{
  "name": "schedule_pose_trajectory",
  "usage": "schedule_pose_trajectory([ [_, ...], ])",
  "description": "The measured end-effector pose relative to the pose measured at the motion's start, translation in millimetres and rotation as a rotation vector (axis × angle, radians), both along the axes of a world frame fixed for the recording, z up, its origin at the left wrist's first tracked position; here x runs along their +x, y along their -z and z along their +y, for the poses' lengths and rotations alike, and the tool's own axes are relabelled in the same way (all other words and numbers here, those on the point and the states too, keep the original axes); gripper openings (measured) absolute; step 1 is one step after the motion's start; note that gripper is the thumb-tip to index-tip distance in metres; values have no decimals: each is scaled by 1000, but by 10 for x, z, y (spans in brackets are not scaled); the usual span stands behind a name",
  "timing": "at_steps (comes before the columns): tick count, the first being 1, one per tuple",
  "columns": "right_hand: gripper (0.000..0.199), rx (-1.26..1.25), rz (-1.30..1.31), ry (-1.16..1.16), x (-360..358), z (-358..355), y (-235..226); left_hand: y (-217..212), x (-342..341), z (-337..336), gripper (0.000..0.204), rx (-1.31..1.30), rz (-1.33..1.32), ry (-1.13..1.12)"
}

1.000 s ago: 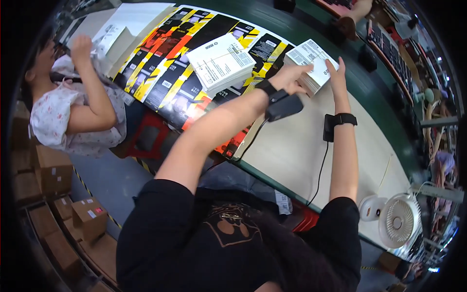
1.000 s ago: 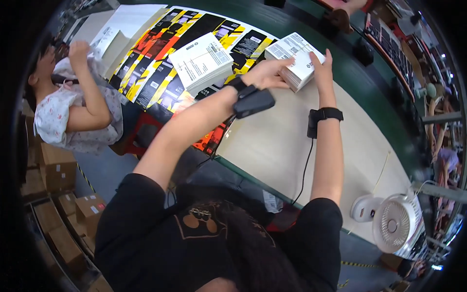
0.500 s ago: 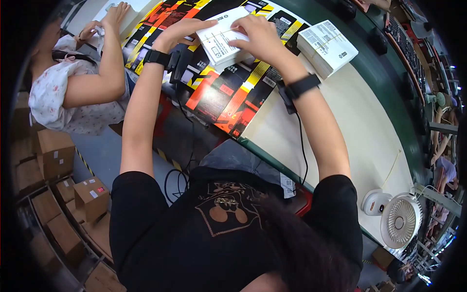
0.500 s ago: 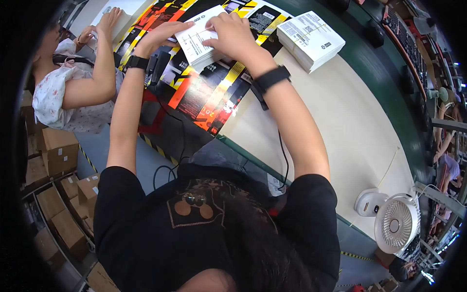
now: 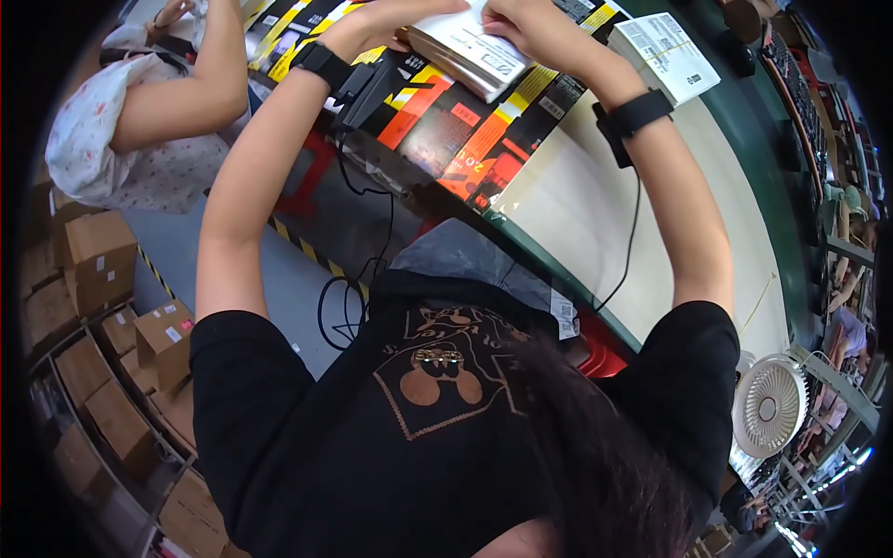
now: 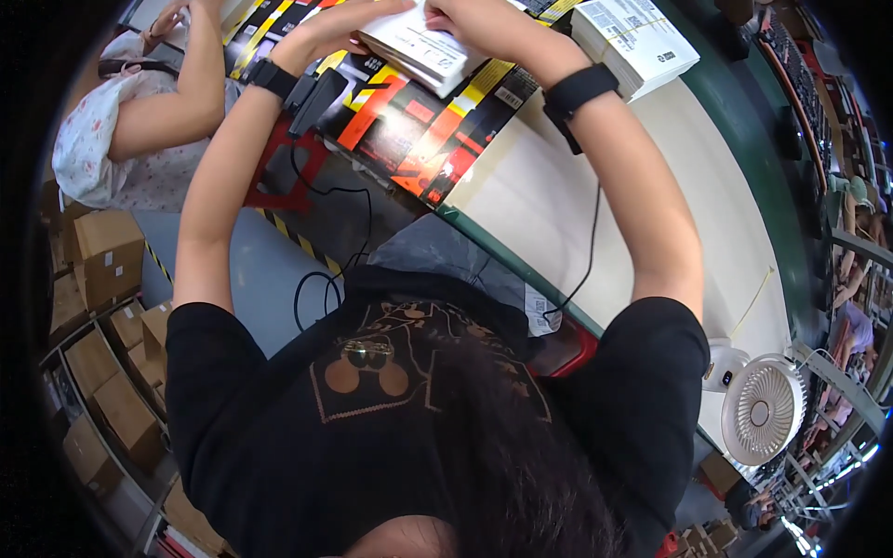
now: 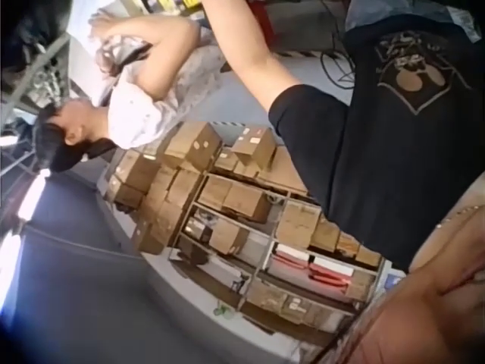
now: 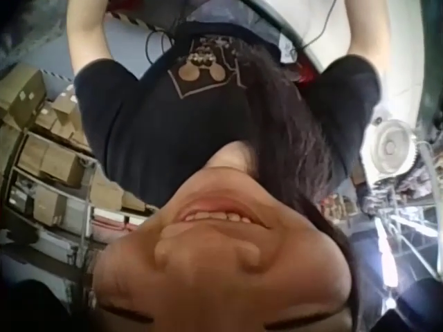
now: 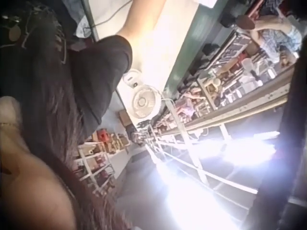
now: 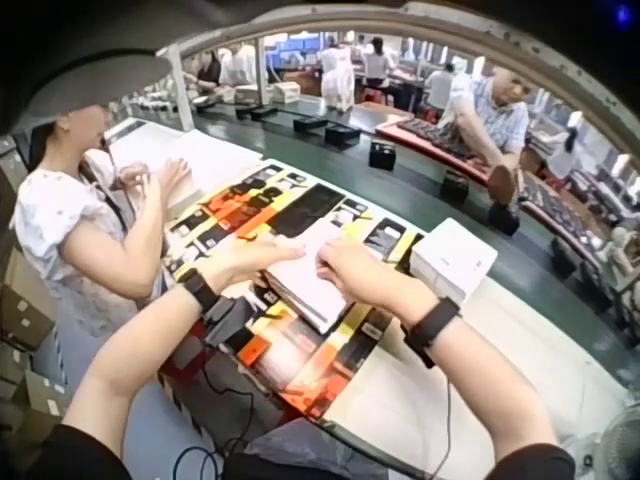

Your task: The person peels stickers from a roll and presses them onto paper sheets, then secures a stack of the sheets with a rubber band. They then place the stack aside and resume applying stickers to more sheets.

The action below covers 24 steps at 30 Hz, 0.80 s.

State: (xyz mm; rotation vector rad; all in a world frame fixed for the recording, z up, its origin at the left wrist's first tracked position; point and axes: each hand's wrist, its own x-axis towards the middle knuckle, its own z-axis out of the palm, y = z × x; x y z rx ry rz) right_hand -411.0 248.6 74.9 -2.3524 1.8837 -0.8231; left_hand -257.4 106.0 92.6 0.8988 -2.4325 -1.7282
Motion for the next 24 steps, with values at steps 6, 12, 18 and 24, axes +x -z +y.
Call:
schedule_pose_trajectory([
  [6,16,-213,58,-176,220,363,-126,-296,160,269,54,41,-316,54],
  [12,28,264,-32,72,625,739,-345,90,321,267,52,-486,-106,340],
  [18,21,47,11,96,1168,1127,-126,-141,272,822,46,-228,-169,534],
  [24,19,-270,-186,-135,1139,1161,-103,-120,287,1039,29,364,-30,358],
])
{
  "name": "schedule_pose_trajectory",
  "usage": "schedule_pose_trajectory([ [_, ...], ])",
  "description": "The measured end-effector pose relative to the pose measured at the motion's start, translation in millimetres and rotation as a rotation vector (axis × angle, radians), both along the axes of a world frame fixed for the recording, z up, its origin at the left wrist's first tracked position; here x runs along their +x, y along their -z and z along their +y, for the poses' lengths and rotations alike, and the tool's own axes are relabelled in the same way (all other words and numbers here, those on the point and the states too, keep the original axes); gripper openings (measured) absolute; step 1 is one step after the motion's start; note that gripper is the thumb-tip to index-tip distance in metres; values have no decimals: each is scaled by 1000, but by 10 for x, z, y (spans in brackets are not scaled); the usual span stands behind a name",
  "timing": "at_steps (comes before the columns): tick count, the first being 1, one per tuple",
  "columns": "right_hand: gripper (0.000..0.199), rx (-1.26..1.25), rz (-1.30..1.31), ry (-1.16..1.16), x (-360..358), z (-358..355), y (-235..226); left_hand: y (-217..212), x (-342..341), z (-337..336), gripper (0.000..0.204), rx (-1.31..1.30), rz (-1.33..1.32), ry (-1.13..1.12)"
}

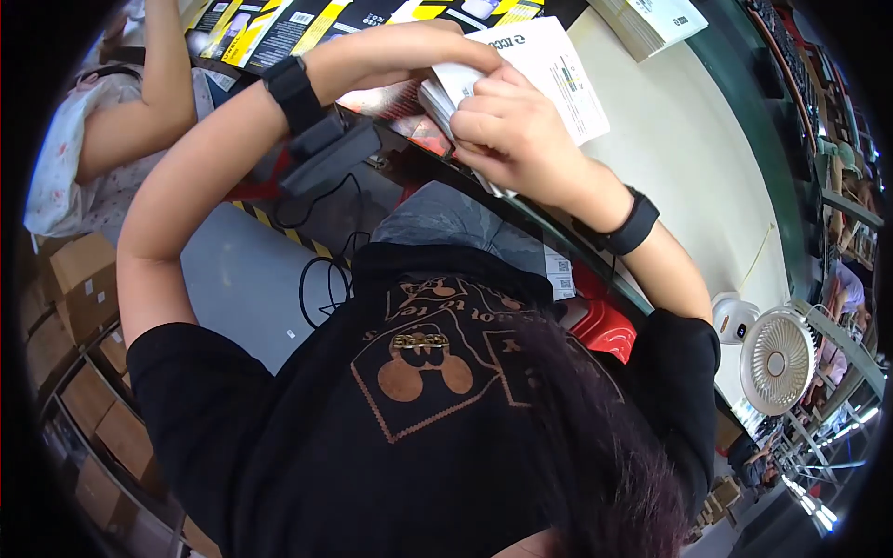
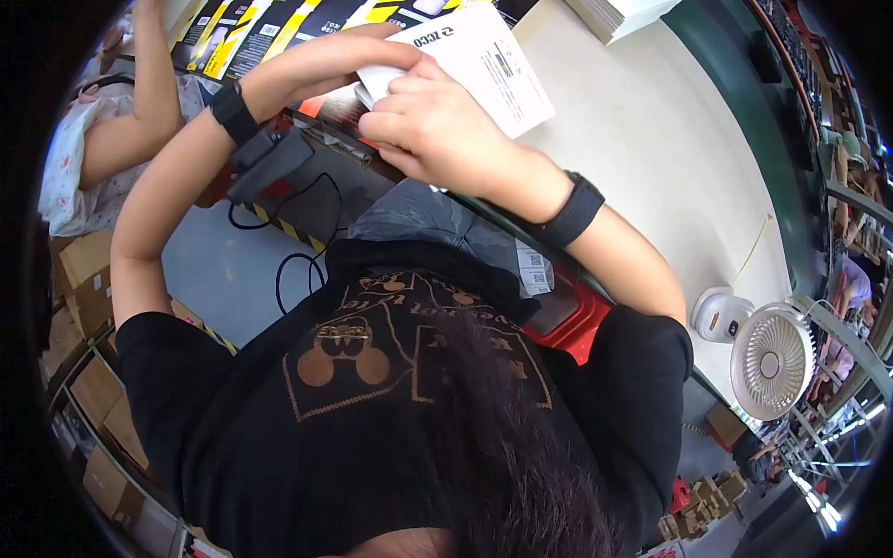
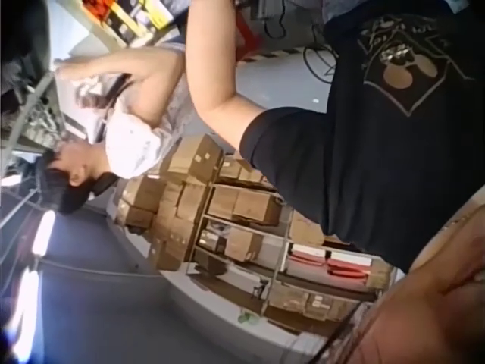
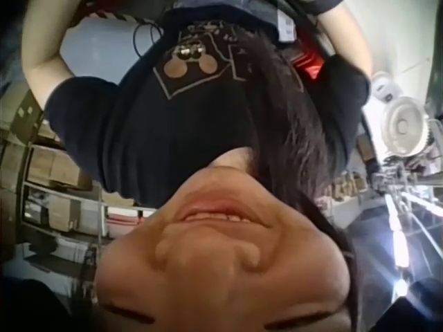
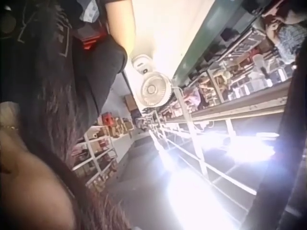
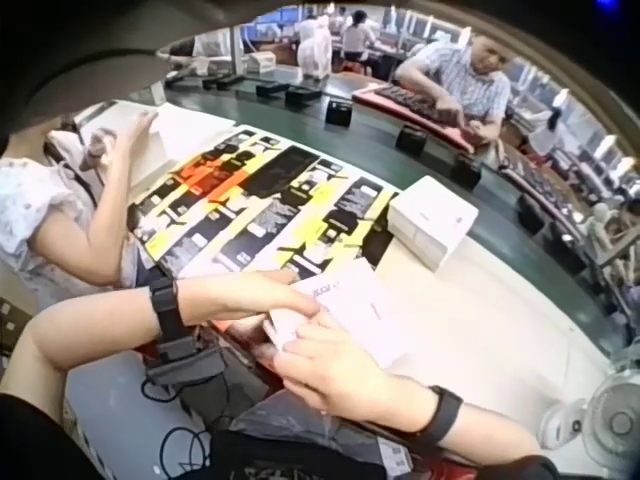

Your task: The person peels stickers from a roll and presses them onto paper sheets, then secures a stack of the sheets with a rubber band. They then place the stack aside and resume applying stickers to more sheets.

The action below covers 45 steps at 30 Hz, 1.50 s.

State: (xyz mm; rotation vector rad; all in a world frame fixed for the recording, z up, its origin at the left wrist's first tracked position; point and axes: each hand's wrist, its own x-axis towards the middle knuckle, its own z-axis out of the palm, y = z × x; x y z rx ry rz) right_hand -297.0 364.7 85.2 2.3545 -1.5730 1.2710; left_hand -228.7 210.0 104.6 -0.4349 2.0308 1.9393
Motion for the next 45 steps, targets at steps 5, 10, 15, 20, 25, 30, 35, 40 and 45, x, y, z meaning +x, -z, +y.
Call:
schedule_pose_trajectory([
  [5,20,-5,33,1,-77,47,-68,21,-55,-15,39,267,-153,-52],
  [10,22,82,163,87,68,347,29,141,-107,-1,39,336,-245,1],
  [15,24,254,215,153,177,1082,244,269,-12,-200,41,287,-141,10],
  [20,23,460,193,187,-136,1591,209,206,81,-538,48,197,-169,-26],
  [25,27,538,-128,613,-783,1033,1,-109,151,-754,55,151,-72,33],
  [30,33,282,-332,694,-1510,-187,116,-432,-52,-394,62,-240,97,274],
  [35,43,307,-446,570,-1403,-492,29,-729,-91,-9,64,-540,236,431],
  [40,88,514,-188,119,-936,459,-696,-738,-260,424,69,-1329,478,679],
  [45,97,738,-52,484,-414,369,-576,-324,-344,394,71,-1338,717,616],
])
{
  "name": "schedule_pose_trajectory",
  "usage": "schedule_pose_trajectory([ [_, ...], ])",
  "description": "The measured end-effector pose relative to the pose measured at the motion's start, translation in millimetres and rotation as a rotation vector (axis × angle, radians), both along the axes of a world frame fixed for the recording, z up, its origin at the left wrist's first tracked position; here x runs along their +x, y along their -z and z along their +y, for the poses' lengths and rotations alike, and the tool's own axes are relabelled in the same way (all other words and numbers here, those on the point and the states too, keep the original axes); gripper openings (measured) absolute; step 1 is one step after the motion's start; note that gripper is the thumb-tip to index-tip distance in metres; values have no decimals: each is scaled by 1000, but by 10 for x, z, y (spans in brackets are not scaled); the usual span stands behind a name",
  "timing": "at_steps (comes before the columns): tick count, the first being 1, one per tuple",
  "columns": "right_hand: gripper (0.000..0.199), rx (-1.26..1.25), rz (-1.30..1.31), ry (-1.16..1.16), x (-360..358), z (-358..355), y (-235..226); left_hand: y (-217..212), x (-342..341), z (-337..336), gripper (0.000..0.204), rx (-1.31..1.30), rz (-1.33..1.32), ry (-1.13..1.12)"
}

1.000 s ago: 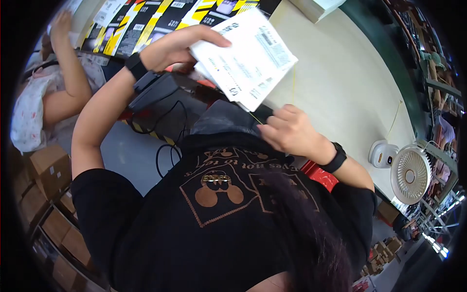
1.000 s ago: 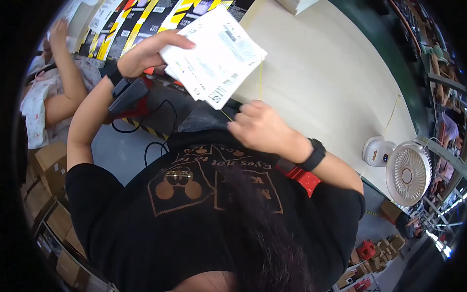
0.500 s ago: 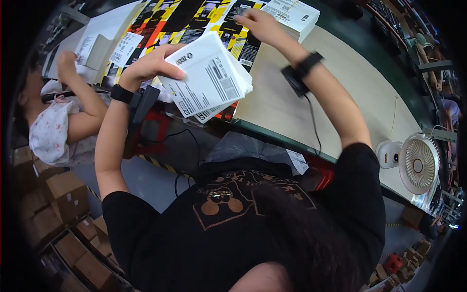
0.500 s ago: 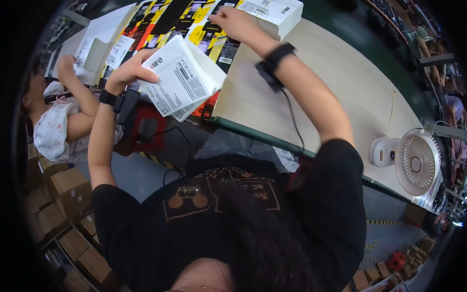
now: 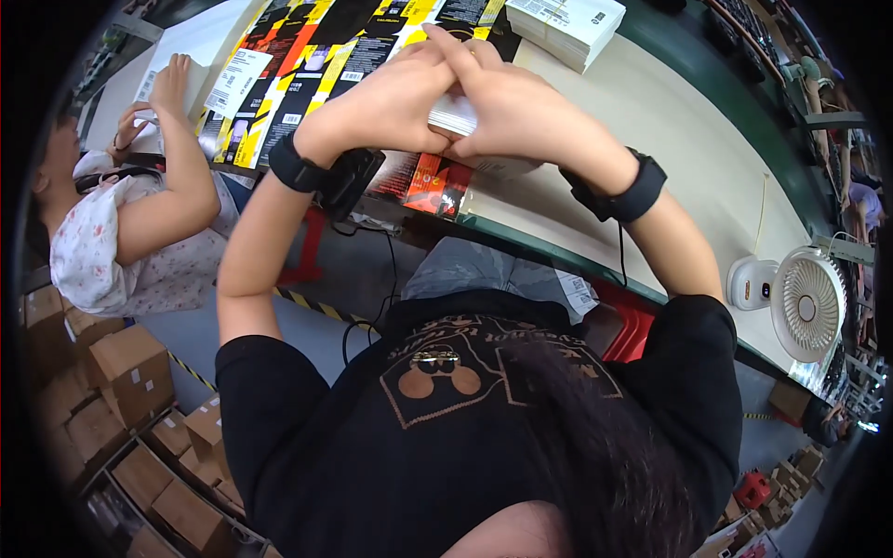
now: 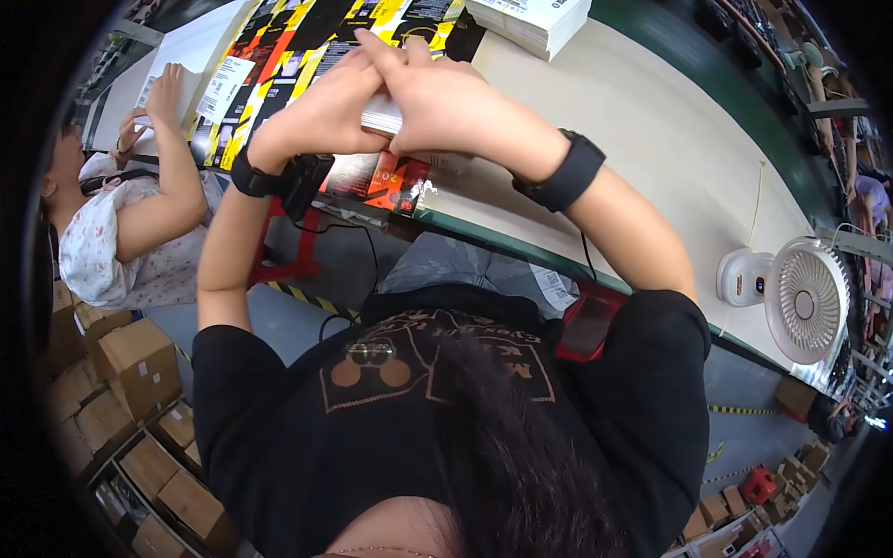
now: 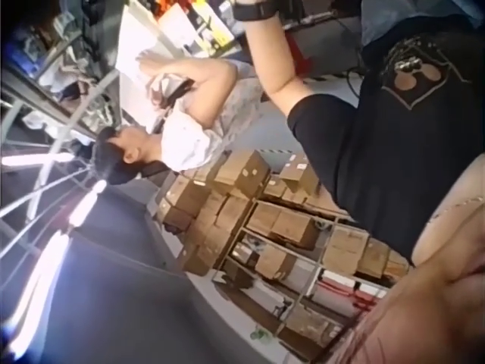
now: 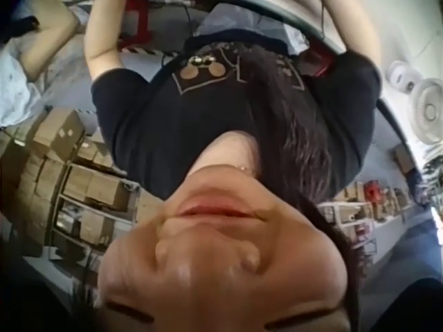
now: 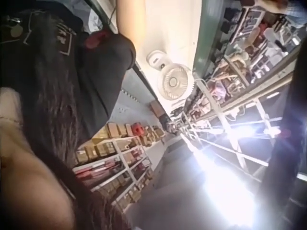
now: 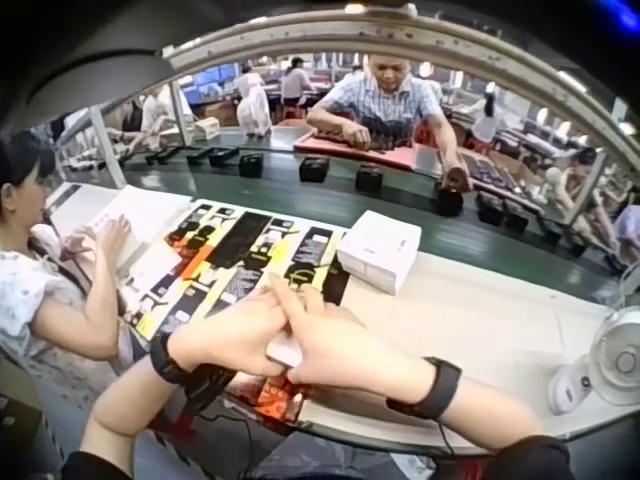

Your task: The person peels stickers from a roll and presses them onto paper sheets, then secures a stack of the sheets with a rubber band. They then place the stack aside and resume applying stickers to more sheets.

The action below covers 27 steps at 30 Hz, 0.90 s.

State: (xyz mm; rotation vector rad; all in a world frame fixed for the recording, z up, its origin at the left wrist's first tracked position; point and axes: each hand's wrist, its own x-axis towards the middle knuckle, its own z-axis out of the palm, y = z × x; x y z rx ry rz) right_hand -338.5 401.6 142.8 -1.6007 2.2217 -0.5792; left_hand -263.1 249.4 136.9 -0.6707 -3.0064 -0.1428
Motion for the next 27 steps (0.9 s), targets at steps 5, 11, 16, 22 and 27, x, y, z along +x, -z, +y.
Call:
schedule_pose_trajectory([
  [5,80,123,63,97,148,-44,-240,484,363,-183,76,417,572,-431],
  [11,65,-683,-186,52,10,259,215,914,660,165,85,1802,150,-619],
  [16,92,-869,-386,26,177,512,758,706,535,246,97,1436,-213,-545],
  [22,83,-574,-869,366,357,446,1264,1136,534,203,75,1286,57,-441],
  [27,79,-671,-1270,397,555,38,811,645,560,-140,64,1310,14,-553],
])
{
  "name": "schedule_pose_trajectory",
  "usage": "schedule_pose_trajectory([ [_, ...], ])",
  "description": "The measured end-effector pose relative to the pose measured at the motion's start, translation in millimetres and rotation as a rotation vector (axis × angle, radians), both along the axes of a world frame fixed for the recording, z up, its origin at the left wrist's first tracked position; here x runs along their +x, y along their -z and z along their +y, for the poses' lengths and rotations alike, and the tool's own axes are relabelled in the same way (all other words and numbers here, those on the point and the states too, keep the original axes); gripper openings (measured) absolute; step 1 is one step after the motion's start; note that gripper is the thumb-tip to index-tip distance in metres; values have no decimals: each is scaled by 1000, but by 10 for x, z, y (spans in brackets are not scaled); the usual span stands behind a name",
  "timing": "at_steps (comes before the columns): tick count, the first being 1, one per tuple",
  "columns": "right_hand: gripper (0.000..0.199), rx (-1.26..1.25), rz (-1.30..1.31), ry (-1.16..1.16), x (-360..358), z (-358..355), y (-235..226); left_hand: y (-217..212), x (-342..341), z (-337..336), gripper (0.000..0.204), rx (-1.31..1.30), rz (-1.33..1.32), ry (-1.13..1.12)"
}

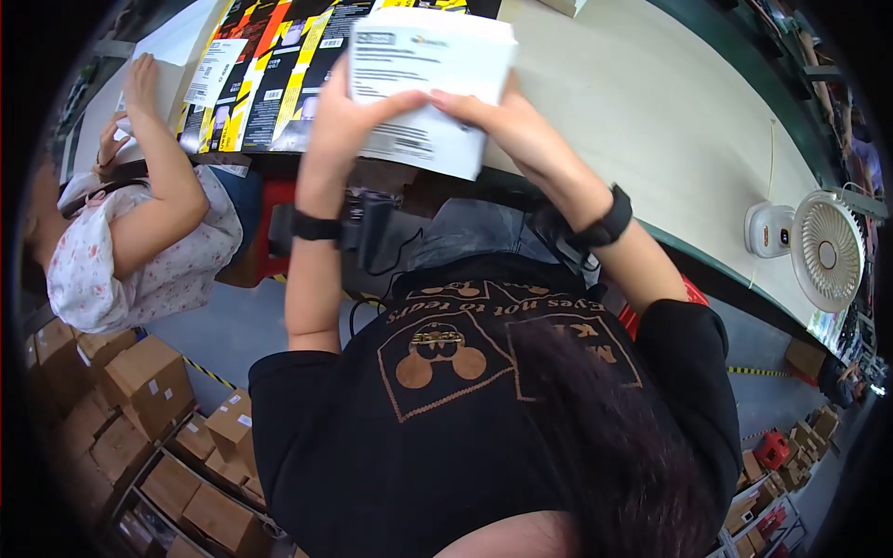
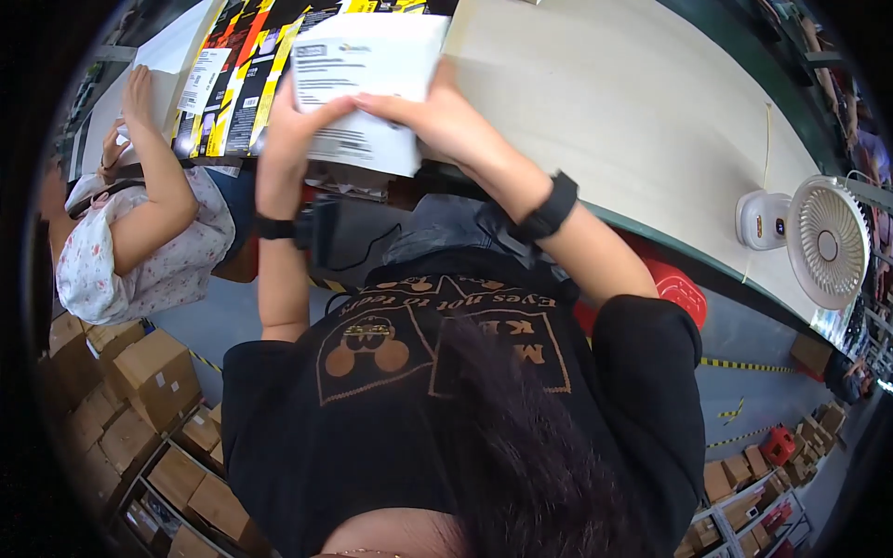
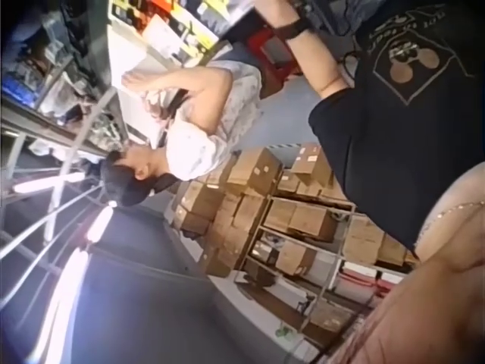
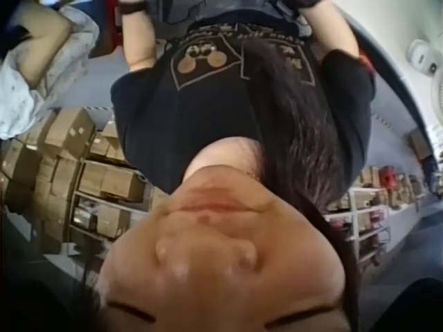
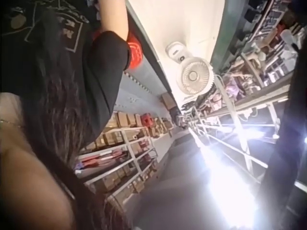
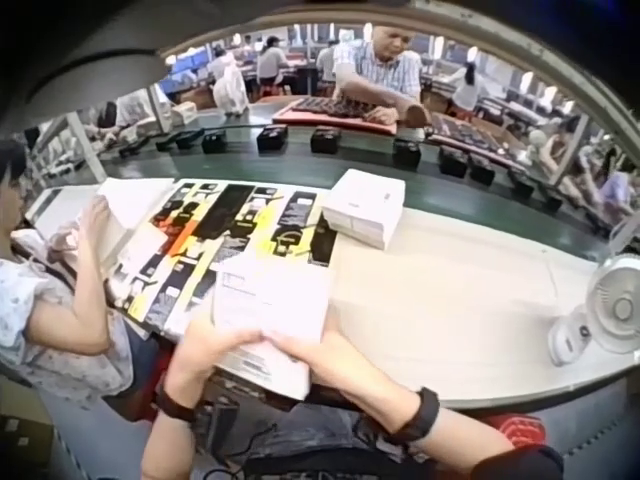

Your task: The person peels stickers from a roll and presses them onto paper sheets, then secures a stack of the sheets with a rubber band. They then place the stack aside and resume applying stickers to more sheets.

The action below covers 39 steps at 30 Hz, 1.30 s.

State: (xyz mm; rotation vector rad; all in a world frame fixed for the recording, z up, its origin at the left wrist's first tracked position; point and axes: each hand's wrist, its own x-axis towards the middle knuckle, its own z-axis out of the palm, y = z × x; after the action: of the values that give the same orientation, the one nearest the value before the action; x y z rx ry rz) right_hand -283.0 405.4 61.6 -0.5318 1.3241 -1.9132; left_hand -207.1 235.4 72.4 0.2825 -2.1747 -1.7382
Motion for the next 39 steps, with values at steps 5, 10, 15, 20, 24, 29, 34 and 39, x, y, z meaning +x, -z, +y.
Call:
schedule_pose_trajectory([
  [5,69,409,641,9,42,-244,329,-10,97,-401,57,-47,-355,-22],
  [10,55,16,96,250,253,-255,64,-164,56,-305,49,-97,-234,-82],
  [15,69,-107,-294,236,100,-236,-205,61,-194,-140,50,-533,-9,-29],
  [20,64,-396,175,291,-352,282,666,-200,-218,494,61,-610,13,-11],
  [24,59,258,261,525,-382,811,207,-825,-260,717,68,-970,-481,311],
  [29,45,306,252,41,-271,2005,-600,192,-320,452,71,-645,553,185],
  [34,50,994,-5,125,80,2444,-78,191,-525,646,69,-821,510,90],
  [39,49,1278,287,-20,396,2512,629,-82,-571,815,68,-990,102,301],
])
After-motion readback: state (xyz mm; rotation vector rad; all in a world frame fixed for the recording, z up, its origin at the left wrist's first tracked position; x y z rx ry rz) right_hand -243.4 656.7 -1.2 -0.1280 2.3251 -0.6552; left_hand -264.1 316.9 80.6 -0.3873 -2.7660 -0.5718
